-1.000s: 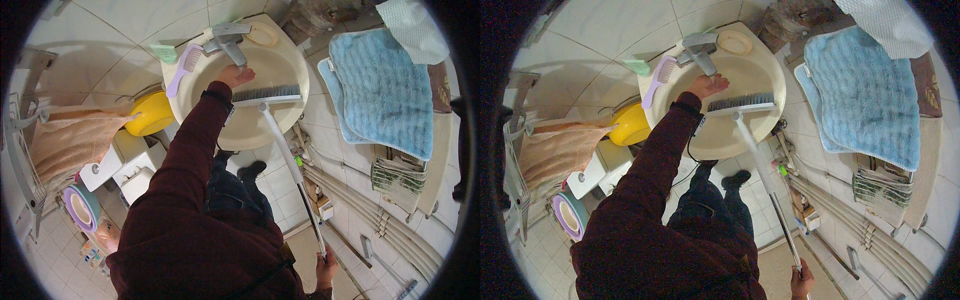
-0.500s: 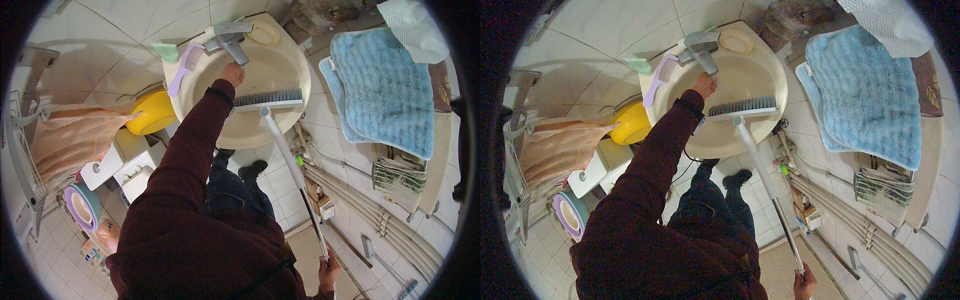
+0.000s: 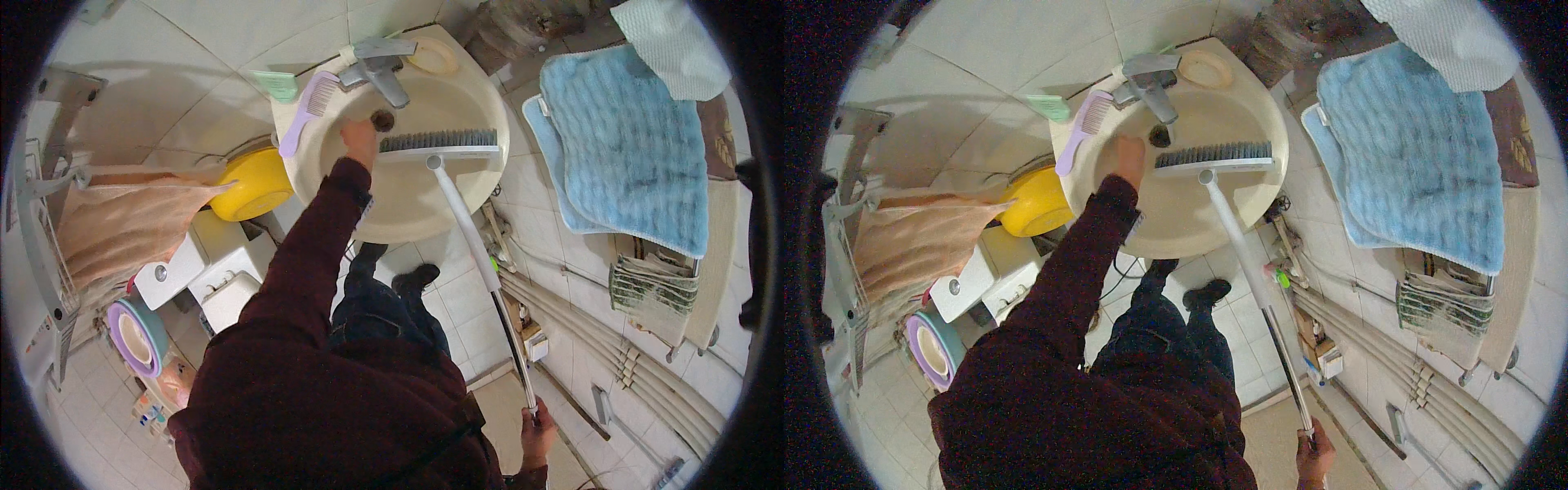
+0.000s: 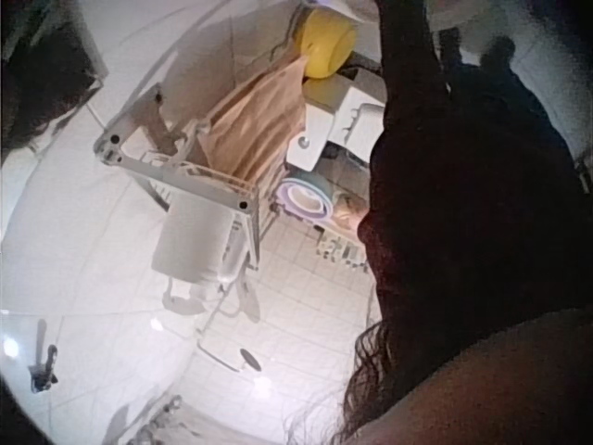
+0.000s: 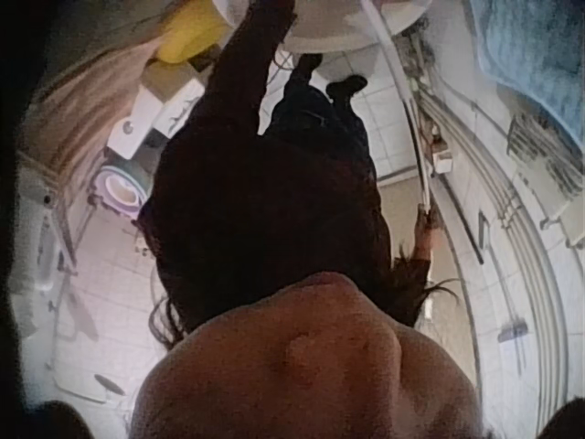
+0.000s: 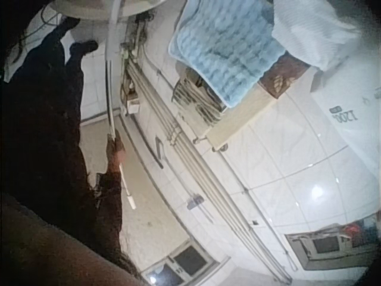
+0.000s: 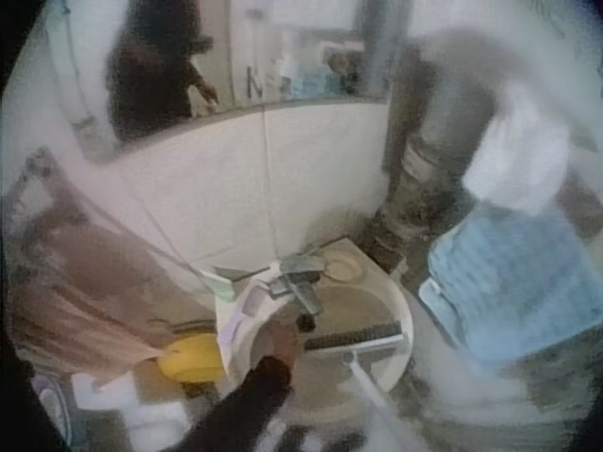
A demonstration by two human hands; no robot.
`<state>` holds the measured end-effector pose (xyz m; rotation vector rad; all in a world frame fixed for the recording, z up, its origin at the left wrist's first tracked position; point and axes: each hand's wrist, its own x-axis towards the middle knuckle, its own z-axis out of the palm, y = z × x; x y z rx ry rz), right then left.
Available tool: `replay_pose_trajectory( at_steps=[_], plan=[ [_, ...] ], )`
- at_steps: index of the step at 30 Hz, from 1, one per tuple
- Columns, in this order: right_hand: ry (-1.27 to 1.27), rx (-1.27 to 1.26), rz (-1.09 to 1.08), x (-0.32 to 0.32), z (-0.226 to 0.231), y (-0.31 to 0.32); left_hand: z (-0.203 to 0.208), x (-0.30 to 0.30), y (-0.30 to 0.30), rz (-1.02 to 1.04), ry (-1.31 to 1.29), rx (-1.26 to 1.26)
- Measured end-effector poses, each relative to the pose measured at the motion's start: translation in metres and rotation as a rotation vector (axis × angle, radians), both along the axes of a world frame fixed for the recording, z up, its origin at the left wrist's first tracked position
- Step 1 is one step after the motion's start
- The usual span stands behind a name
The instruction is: The person cleans the bathroom using a long-handled brush and a cloth. They scrub the bathtub and sink, wipe the tiles and grout around the tub, rinse the brush in the sink, and hang it on a wall rack. They also pick up a pink basin containing bath items.
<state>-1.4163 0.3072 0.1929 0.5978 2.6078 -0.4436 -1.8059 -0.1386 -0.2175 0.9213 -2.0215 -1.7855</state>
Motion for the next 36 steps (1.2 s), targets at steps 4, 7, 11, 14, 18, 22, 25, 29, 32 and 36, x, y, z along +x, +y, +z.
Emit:
replay_pose_trajectory(
  at_steps=[4, 7, 11, 14, 18, 22, 25, 29, 32, 36],
  plan=[
    [0.002, -0.021, 0.034, -0.011, -0.007, -0.006, 0.048, 0.048, 0.011, 0.195, -0.367, 0.596],
    [-0.063, 0.117, 0.09, -0.016, -0.014, -0.007, 0.071, 0.067, 0.009, 0.225, -0.27, 1.07],
    [0.008, -0.08, 0.019, -0.018, -0.022, -0.005, 0.064, 0.078, -0.002, 0.209, -0.151, 1.303],
    [-0.047, -0.023, 0.039, -0.02, -0.026, -0.007, 0.05, 0.074, -0.003, 0.172, -0.03, 1.29],
    [-0.014, -0.083, 0.025, -0.026, -0.033, -0.018, 0.048, 0.071, 0.009, 0.205, 0.032, 1.114],
    [0.013, -0.096, 0.008, -0.031, -0.045, -0.03, 0.059, 0.07, 0.03, 0.388, 0.054, 1.129],
    [-0.014, -0.114, 0.012, -0.031, -0.048, -0.037, 0.062, 0.07, 0.036, 0.4, 0.094, 1.146],
    [-0.081, -0.149, -0.031, -0.027, -0.042, -0.049, 0.064, 0.07, 0.031, 0.367, 0.109, 1.043],
    [-0.068, -0.259, -0.064, -0.029, -0.036, -0.063, 0.069, 0.062, 0.025, 0.377, 0.083, 0.963],
    [-0.085, -0.24, -0.05, -0.036, -0.028, -0.08, 0.08, 0.04, 0.021, 0.402, 0.099, 0.912]
  ],
)
